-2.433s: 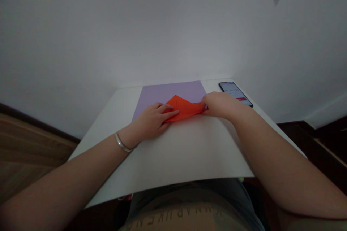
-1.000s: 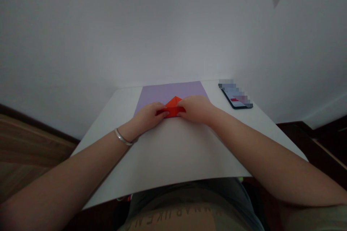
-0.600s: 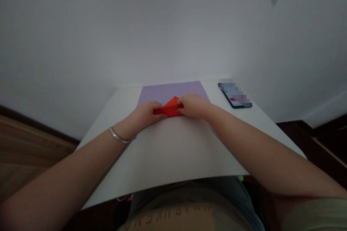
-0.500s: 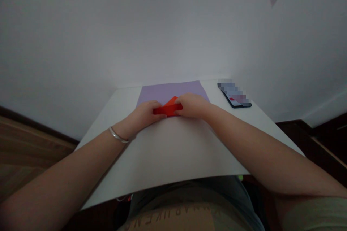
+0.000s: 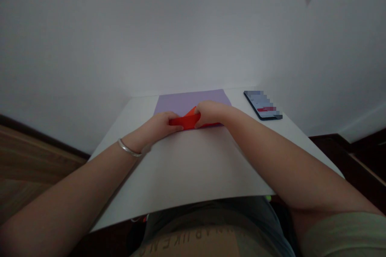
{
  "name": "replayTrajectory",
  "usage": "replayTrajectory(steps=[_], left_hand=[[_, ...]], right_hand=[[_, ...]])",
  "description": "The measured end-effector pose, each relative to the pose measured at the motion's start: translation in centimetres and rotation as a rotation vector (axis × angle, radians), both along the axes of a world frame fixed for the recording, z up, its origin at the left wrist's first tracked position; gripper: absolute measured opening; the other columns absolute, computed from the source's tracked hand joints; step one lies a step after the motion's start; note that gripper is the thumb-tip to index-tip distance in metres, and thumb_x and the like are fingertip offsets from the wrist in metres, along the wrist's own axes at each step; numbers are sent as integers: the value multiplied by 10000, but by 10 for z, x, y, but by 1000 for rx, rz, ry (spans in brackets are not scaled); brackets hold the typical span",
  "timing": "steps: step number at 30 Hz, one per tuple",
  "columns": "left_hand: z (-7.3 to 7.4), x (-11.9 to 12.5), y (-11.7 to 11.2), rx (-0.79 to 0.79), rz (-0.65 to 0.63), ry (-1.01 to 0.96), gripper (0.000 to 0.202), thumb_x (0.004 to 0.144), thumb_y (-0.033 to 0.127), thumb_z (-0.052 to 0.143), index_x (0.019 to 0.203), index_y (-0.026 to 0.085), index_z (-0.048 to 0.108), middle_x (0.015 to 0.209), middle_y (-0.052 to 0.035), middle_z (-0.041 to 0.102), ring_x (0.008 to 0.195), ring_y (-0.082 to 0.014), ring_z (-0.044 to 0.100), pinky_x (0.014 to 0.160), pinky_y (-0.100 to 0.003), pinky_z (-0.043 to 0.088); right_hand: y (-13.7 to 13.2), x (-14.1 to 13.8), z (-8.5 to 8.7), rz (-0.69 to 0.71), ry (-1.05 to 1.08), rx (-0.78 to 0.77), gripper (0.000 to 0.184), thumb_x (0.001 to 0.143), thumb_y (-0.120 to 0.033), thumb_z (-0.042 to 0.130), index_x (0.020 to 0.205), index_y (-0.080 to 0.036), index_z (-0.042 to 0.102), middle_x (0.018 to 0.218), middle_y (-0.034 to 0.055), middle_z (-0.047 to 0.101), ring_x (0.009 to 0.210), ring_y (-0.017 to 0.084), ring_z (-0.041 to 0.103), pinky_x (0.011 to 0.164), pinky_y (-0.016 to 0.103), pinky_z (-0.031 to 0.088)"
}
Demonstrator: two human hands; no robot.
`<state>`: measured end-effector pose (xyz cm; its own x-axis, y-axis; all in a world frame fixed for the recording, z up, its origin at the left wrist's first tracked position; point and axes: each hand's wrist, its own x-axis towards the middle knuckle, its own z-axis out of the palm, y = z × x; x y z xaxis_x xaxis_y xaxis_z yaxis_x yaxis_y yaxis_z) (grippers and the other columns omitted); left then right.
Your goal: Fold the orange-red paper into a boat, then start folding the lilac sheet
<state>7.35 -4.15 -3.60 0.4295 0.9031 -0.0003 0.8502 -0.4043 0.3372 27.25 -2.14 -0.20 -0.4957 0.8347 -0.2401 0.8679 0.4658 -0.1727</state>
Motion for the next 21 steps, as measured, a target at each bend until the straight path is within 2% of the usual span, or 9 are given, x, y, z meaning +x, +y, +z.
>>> replayTrajectory(steps=[4, 8, 11, 21], left_hand=[[2, 0, -1, 7, -1, 14, 235, 784, 325, 593, 919, 175, 713, 764, -32, 681, 655, -158, 570, 579, -247, 365], [5, 0, -3, -16, 46, 32, 221, 765, 311, 588, 894, 177, 706, 717, -27, 669, 623, -155, 560, 549, -248, 348], [7, -2, -3, -19, 73, 52, 242, 741, 318, 600, 916, 186, 703, 752, -29, 678, 632, -159, 562, 545, -249, 344], [12, -12, 1, -81, 84, 142, 269, 722, 358, 593, 899, 180, 688, 732, -28, 666, 606, -163, 562, 527, -250, 335]], right_hand=[[4, 1, 1, 32, 27, -57, 274, 718, -345, 670, 926, -182, 745, 791, 35, 711, 680, 167, 610, 587, 268, 361], [11, 5, -5, 34, 56, -75, 294, 745, -397, 638, 939, -203, 743, 802, 25, 717, 672, 168, 607, 579, 276, 364], [15, 5, -8, -2, 24, -114, 313, 711, -446, 660, 918, -225, 743, 808, 22, 723, 667, 176, 615, 568, 277, 375], [15, 6, -6, -11, 1, -115, 363, 692, -471, 668, 954, -228, 733, 839, 31, 730, 693, 199, 632, 583, 293, 397]])
